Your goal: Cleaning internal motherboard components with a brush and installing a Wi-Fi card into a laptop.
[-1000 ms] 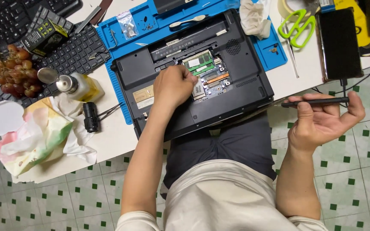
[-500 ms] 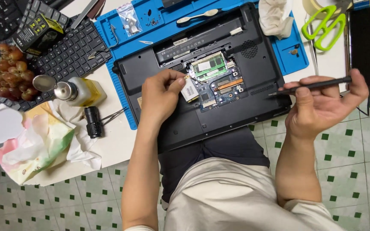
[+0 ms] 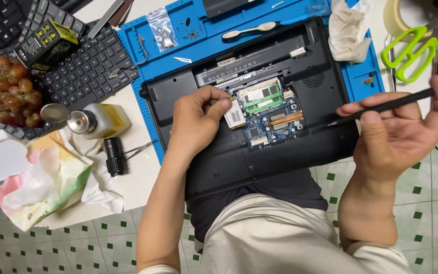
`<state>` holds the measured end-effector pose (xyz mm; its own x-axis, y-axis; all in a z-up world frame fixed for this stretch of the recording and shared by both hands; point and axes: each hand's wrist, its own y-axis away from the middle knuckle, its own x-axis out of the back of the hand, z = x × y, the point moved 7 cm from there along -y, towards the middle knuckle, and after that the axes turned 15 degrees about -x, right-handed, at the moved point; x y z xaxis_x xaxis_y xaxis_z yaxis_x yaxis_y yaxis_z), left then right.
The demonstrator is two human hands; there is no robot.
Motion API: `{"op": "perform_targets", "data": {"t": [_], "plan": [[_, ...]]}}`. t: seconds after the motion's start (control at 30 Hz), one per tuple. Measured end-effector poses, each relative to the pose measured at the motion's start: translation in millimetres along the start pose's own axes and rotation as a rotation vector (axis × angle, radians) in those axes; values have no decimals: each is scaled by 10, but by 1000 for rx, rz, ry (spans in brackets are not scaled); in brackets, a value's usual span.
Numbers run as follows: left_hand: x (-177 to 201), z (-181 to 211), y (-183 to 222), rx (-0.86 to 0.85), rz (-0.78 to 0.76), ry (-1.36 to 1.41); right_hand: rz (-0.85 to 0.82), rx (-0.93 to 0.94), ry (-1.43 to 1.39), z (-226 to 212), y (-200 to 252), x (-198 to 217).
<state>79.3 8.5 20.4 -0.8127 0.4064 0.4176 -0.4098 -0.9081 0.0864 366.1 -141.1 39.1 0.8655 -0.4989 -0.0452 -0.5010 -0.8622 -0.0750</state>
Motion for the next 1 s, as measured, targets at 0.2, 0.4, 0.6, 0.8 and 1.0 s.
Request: {"op": "perform_targets", "data": {"t": [0.2, 0.4, 0.6, 0.8, 1.0], "plan": [[29, -13, -150, -33, -43, 2, -195, -117, 111, -270, -215, -396], [324, -68, -223, -229, 130, 128, -282, -32, 530, -95, -984, -331], [392, -32, -181, -362, 243, 305, -187, 52, 512, 546, -1456, -138], [551, -148, -76, -325, 433, 260, -88, 48, 542, 932, -1496, 128], [591, -137, -60, -403, 516, 139, 20, -133, 775, 1273, -1546, 730]]}}
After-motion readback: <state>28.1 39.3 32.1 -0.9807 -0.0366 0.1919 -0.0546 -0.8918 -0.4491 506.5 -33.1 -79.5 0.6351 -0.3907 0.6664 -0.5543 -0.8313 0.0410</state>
